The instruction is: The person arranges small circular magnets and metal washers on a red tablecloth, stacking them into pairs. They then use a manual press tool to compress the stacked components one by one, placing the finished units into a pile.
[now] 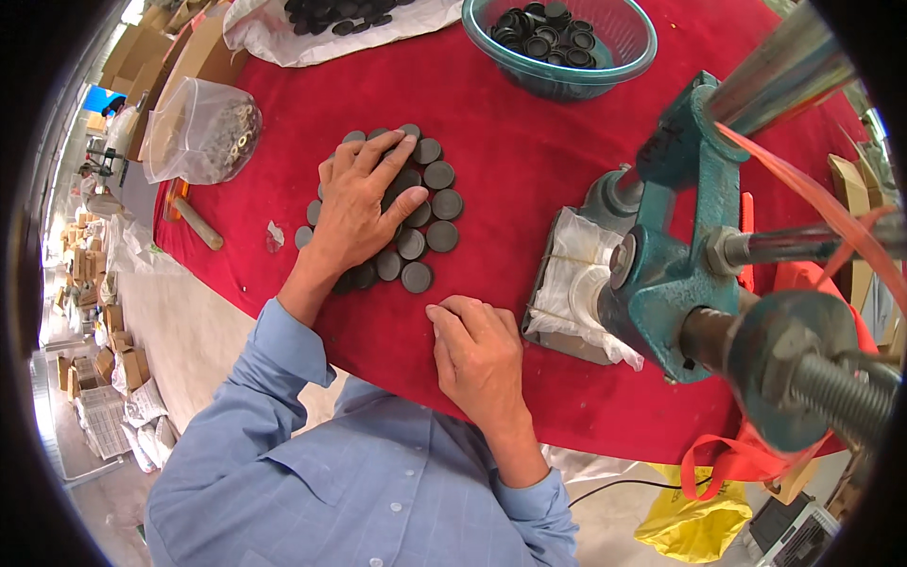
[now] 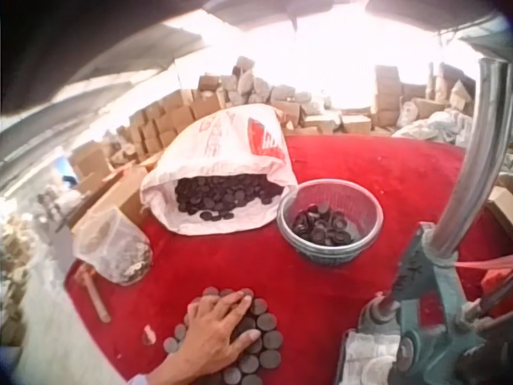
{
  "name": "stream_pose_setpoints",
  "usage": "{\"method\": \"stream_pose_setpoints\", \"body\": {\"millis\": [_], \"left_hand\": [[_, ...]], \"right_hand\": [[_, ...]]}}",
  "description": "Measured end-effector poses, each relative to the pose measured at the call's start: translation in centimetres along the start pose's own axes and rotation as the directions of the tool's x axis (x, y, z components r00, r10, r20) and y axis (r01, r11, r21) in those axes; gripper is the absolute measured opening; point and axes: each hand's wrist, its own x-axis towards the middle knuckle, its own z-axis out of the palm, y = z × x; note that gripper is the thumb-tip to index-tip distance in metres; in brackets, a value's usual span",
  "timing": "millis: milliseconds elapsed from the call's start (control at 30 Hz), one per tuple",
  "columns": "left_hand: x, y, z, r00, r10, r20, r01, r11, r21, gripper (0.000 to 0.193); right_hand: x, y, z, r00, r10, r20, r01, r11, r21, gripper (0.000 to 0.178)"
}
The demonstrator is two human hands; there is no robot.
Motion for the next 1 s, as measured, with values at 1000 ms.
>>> {"method": "stream_pose_setpoints", "body": {"millis": [1000], "left_hand": [[-5.6, -4.0, -4.3, 0.974, -0.184, -0.131, 0.155, 0.966, -0.206, 0.054]], "right_hand": [[0.2, -0.3, 0.1, 1.0, -0.018, 0.01, 0.019, 0.999, -0.044, 0.023]]}}
